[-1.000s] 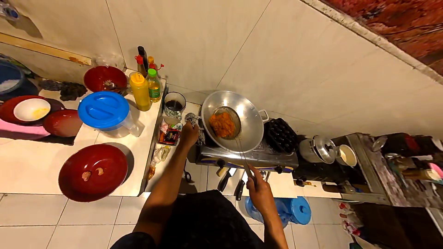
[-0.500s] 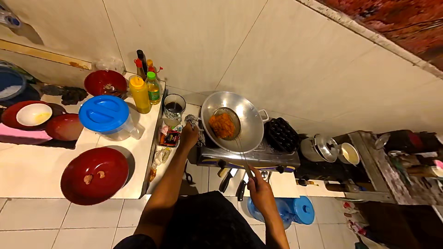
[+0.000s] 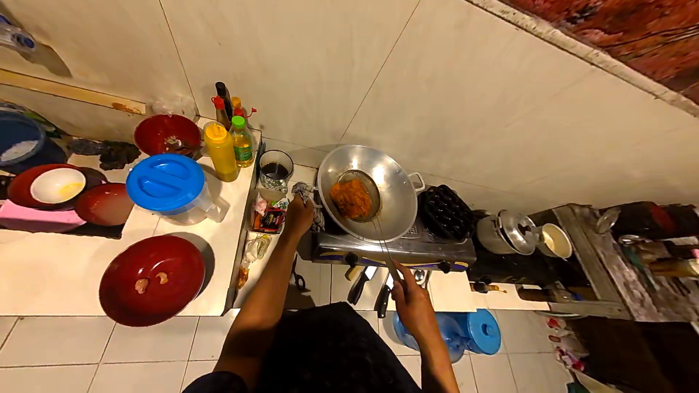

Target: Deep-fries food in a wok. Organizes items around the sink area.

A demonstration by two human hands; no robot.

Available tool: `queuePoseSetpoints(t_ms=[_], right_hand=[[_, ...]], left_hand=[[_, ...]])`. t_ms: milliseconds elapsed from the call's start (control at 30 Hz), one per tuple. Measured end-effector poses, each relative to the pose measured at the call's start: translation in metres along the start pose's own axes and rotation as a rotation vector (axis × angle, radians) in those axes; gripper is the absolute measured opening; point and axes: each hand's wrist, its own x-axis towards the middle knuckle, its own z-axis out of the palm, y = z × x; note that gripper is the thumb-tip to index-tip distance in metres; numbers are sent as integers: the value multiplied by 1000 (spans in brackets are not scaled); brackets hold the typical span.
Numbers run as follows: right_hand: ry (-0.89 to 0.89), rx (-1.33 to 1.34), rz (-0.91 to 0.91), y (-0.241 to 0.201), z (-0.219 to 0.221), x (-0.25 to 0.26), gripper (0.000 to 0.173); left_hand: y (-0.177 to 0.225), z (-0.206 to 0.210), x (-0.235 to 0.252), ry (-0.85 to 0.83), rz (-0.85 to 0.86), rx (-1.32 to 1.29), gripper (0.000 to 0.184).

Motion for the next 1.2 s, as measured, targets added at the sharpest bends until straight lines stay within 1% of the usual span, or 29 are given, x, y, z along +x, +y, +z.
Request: queuePoseSetpoints(t_ms=[333, 533, 667, 867, 1000, 1200], right_hand=[[7, -17, -25, 2, 1, 1, 46], [11, -6, -16, 2, 1, 0, 45], [31, 0, -46, 3, 1, 0, 45], [23, 9, -49, 4, 1, 0, 45], [32, 11, -62, 6, 2, 0, 46], [37, 7, -59, 4, 1, 0, 45]], left_hand=[[0, 1, 3, -6, -22, 7, 40], [0, 1, 2, -2, -6, -7, 39], [-1, 2, 2, 4, -4, -16, 38], [-2, 2, 1, -7, -5, -8, 40], [-4, 3, -2, 14, 17, -3, 37], [-2, 1, -2, 9, -1, 14, 37]])
